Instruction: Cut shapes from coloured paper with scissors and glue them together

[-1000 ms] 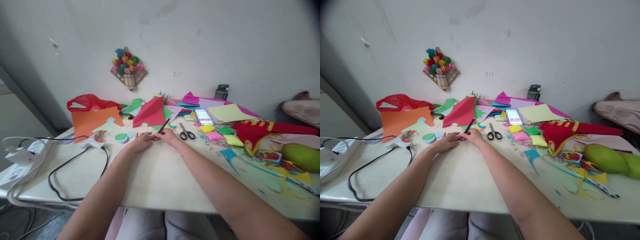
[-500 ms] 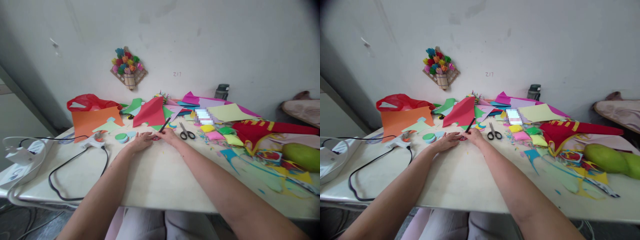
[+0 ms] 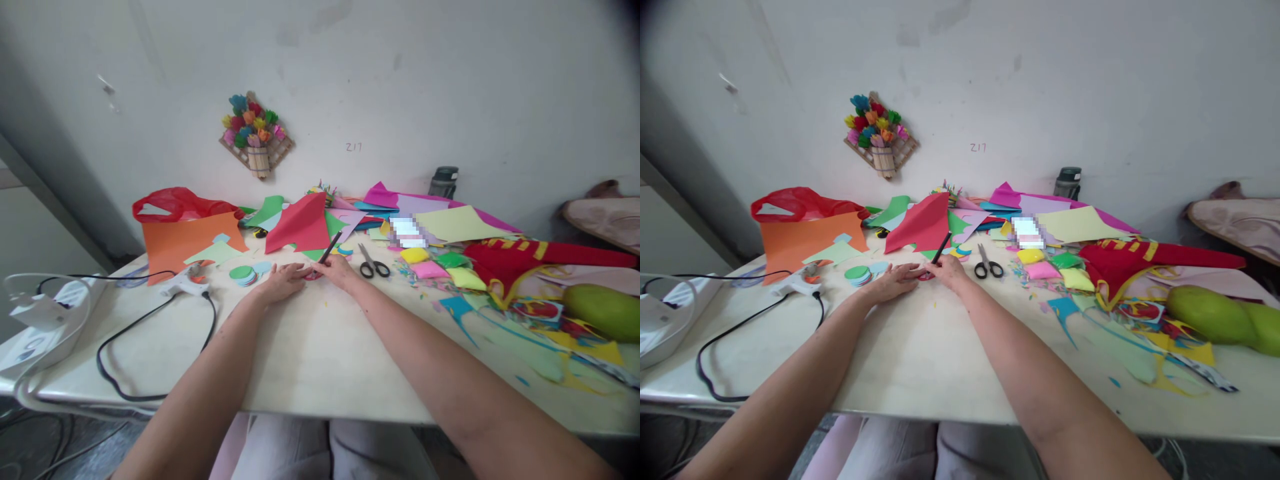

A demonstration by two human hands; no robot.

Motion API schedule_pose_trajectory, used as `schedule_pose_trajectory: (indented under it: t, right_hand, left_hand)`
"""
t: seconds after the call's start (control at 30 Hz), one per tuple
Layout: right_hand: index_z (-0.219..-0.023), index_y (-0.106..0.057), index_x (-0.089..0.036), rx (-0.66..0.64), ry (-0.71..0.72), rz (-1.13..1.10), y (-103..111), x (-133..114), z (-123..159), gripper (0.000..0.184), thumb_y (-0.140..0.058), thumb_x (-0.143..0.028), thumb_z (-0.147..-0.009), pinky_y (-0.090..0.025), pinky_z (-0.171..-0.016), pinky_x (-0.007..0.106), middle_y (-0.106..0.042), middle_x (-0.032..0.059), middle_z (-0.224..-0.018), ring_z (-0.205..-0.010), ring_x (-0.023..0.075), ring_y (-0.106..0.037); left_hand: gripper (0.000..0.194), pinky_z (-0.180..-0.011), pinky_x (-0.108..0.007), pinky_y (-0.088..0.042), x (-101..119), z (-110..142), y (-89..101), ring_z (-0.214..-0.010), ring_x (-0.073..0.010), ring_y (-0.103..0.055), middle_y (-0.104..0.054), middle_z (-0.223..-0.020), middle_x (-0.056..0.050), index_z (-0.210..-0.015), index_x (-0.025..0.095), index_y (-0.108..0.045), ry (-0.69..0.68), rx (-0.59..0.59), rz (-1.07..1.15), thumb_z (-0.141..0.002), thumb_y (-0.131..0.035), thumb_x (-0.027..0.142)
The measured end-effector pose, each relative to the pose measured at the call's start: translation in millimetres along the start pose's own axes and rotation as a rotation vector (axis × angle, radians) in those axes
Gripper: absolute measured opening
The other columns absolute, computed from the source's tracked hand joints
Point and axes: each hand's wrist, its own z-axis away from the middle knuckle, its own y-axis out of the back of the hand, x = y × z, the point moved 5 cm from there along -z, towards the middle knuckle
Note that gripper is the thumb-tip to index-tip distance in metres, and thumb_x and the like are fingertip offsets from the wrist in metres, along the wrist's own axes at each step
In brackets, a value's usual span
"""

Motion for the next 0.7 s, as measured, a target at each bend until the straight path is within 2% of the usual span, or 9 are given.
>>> schedule_pose_trajectory:
  t: [0.7]
  right_hand:
    - [-0.069, -0.065, -0.013, -0.012, -0.033, -0.036, 1.8, -0.4, 0.8, 0.021, -0.058, -0.031, -0.073, -0.042, -0.059, 0.023, -0.065, 0.0032, -0.065, -0.065, 0.0146, -0.058]
  left_hand:
    - [0.058, -0.107, -0.054, 0.001, 2.1, 1.5, 0.7, -0.135, -0.0210, -0.018, -0.040, -0.138, 0.004, -0.134, 0.031, -0.030, -0.013, -0.002, 0.004, -0.076, -0.034, 0.033]
